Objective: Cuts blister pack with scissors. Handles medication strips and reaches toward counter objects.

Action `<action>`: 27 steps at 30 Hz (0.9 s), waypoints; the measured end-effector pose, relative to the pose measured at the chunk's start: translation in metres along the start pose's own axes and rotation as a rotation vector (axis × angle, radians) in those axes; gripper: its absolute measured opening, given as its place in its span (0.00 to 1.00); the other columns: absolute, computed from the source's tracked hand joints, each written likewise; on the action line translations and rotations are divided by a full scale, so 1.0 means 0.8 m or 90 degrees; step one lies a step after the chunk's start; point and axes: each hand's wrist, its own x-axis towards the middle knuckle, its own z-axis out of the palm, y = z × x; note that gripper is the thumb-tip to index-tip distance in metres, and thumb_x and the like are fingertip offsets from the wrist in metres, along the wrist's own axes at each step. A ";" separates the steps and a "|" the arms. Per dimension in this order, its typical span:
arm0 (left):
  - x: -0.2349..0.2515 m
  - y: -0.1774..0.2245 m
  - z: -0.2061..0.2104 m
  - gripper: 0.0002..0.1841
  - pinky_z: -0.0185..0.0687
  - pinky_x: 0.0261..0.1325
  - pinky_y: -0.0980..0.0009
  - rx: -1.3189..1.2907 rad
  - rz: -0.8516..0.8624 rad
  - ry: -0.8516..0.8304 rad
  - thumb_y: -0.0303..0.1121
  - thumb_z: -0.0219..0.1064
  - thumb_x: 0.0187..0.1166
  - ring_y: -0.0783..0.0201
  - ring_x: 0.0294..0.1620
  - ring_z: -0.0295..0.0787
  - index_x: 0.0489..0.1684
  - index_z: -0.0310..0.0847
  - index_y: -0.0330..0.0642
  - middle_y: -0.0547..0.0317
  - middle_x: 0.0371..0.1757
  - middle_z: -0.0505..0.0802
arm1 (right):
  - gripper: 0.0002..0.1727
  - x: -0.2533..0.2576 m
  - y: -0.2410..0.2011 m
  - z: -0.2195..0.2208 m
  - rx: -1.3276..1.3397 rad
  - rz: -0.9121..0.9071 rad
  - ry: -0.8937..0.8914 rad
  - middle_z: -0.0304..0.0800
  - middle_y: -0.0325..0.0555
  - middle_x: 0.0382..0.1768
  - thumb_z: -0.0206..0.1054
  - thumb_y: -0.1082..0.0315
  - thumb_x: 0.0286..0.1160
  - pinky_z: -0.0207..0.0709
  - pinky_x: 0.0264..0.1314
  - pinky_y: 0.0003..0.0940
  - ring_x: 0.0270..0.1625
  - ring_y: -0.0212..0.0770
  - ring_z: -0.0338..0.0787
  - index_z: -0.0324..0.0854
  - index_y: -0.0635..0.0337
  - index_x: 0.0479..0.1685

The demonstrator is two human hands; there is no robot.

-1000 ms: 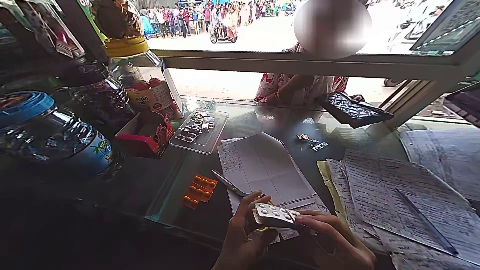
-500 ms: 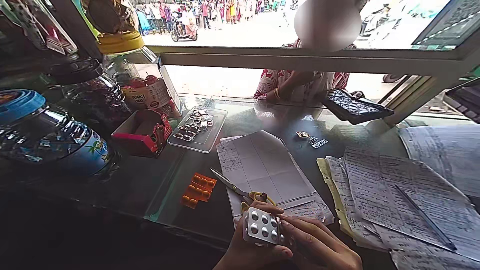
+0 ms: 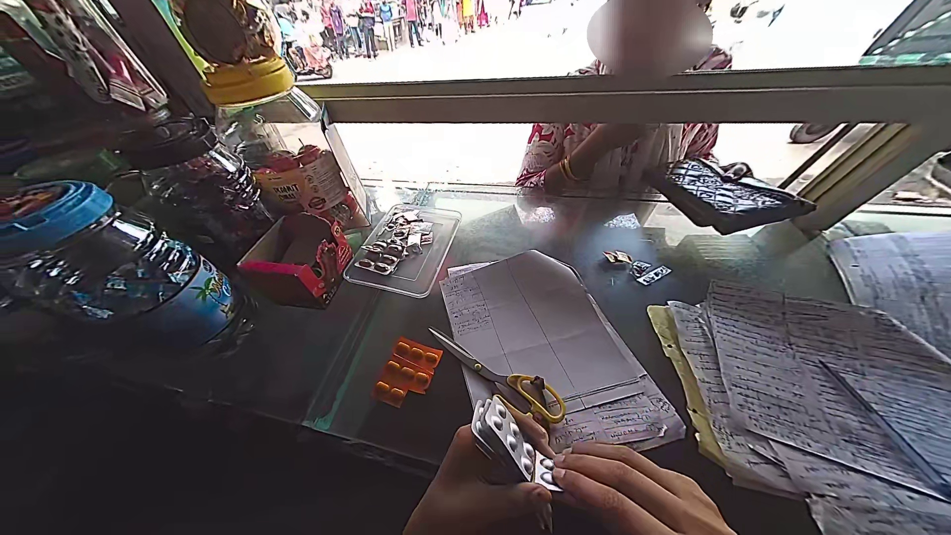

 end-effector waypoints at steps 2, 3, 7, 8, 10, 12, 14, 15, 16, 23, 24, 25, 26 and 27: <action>-0.002 0.005 -0.001 0.22 0.86 0.62 0.74 -0.030 -0.018 0.030 0.32 0.74 0.76 0.74 0.57 0.90 0.68 0.79 0.40 0.62 0.58 0.93 | 0.05 0.008 0.004 0.004 0.027 -0.008 0.016 0.93 0.46 0.48 0.63 0.70 0.86 0.80 0.67 0.21 0.61 0.35 0.90 0.84 0.60 0.47; -0.003 0.008 -0.002 0.21 0.86 0.63 0.73 -0.037 -0.022 0.057 0.33 0.74 0.76 0.73 0.57 0.91 0.67 0.80 0.42 0.63 0.58 0.94 | 0.07 0.012 0.006 0.006 0.059 0.021 0.031 0.93 0.45 0.49 0.62 0.68 0.88 0.80 0.68 0.20 0.61 0.33 0.90 0.84 0.60 0.48; -0.004 0.013 -0.009 0.22 0.87 0.65 0.68 -0.016 0.022 0.159 0.34 0.76 0.74 0.64 0.60 0.93 0.67 0.81 0.44 0.55 0.58 0.95 | 0.14 0.023 0.029 0.019 -0.075 0.168 0.045 0.94 0.43 0.41 0.58 0.60 0.88 0.79 0.48 0.18 0.44 0.33 0.90 0.90 0.54 0.49; -0.003 0.012 -0.009 0.22 0.87 0.66 0.68 -0.002 0.034 0.176 0.33 0.76 0.74 0.64 0.60 0.93 0.67 0.81 0.45 0.55 0.59 0.95 | 0.14 0.024 0.034 0.027 -0.142 0.182 0.008 0.96 0.46 0.42 0.60 0.62 0.83 0.83 0.44 0.24 0.43 0.39 0.93 0.92 0.55 0.49; -0.001 0.012 -0.005 0.23 0.87 0.67 0.67 0.021 0.051 0.206 0.32 0.77 0.71 0.63 0.61 0.93 0.66 0.81 0.44 0.55 0.59 0.95 | 0.17 0.026 0.035 0.048 -0.231 0.201 -0.090 0.94 0.52 0.43 0.63 0.64 0.73 0.88 0.36 0.36 0.40 0.49 0.96 0.91 0.61 0.52; 0.001 0.010 -0.003 0.24 0.86 0.68 0.66 0.030 0.075 0.217 0.28 0.78 0.69 0.61 0.63 0.91 0.66 0.81 0.42 0.53 0.60 0.94 | 0.20 0.032 0.029 0.062 -0.323 0.195 -0.133 0.90 0.52 0.33 0.70 0.65 0.62 0.83 0.26 0.38 0.31 0.51 0.93 0.91 0.65 0.54; 0.003 0.009 0.000 0.26 0.83 0.72 0.65 0.032 0.108 0.217 0.24 0.77 0.68 0.61 0.67 0.89 0.68 0.79 0.41 0.52 0.64 0.93 | 0.29 0.040 0.021 0.064 -0.374 0.207 -0.177 0.85 0.51 0.23 0.80 0.61 0.48 0.76 0.18 0.39 0.21 0.49 0.88 0.90 0.67 0.55; 0.004 0.008 0.001 0.26 0.82 0.73 0.65 0.037 0.123 0.218 0.23 0.77 0.68 0.60 0.69 0.88 0.69 0.79 0.42 0.53 0.65 0.92 | 0.34 0.043 0.017 0.061 -0.372 0.228 -0.200 0.83 0.51 0.20 0.83 0.58 0.43 0.74 0.16 0.40 0.18 0.50 0.86 0.90 0.68 0.56; 0.004 0.007 0.002 0.26 0.83 0.73 0.65 0.039 0.128 0.226 0.25 0.77 0.69 0.61 0.69 0.88 0.69 0.79 0.45 0.55 0.65 0.92 | 0.36 0.044 0.015 0.057 -0.352 0.253 -0.219 0.83 0.52 0.20 0.84 0.56 0.44 0.74 0.16 0.42 0.18 0.51 0.86 0.89 0.69 0.57; 0.009 0.019 -0.006 0.22 0.91 0.51 0.73 -0.577 -0.062 0.332 0.45 0.77 0.69 0.62 0.51 0.96 0.56 0.89 0.41 0.50 0.56 0.96 | 0.24 0.004 0.031 0.008 0.574 0.537 -0.023 0.97 0.34 0.42 0.68 0.65 0.76 0.89 0.33 0.22 0.34 0.27 0.94 0.79 0.58 0.72; 0.012 0.020 -0.006 0.21 0.91 0.49 0.73 -0.620 -0.074 0.355 0.44 0.76 0.69 0.62 0.49 0.96 0.54 0.89 0.40 0.49 0.54 0.95 | 0.26 0.000 0.030 0.002 0.693 0.547 -0.001 0.97 0.36 0.46 0.72 0.62 0.77 0.90 0.37 0.25 0.38 0.30 0.95 0.79 0.54 0.74; 0.016 0.021 -0.006 0.19 0.91 0.48 0.74 -0.640 -0.080 0.375 0.43 0.74 0.71 0.62 0.48 0.96 0.52 0.88 0.40 0.48 0.53 0.96 | 0.28 -0.004 0.028 -0.003 0.756 0.545 0.006 0.97 0.36 0.49 0.74 0.59 0.75 0.91 0.40 0.26 0.40 0.31 0.96 0.78 0.50 0.76; 0.018 0.019 -0.006 0.19 0.91 0.49 0.74 -0.647 -0.079 0.379 0.44 0.73 0.72 0.63 0.49 0.96 0.52 0.88 0.39 0.48 0.53 0.95 | 0.31 -0.007 0.024 -0.006 0.796 0.536 0.004 0.96 0.36 0.52 0.75 0.58 0.73 0.91 0.42 0.26 0.42 0.32 0.96 0.76 0.47 0.79; 0.020 0.017 -0.007 0.18 0.90 0.50 0.75 -0.644 -0.073 0.379 0.44 0.72 0.74 0.63 0.49 0.96 0.53 0.88 0.39 0.48 0.54 0.95 | 0.34 -0.012 0.020 -0.007 0.823 0.523 -0.002 0.95 0.36 0.53 0.77 0.58 0.72 0.91 0.44 0.26 0.44 0.31 0.95 0.75 0.45 0.81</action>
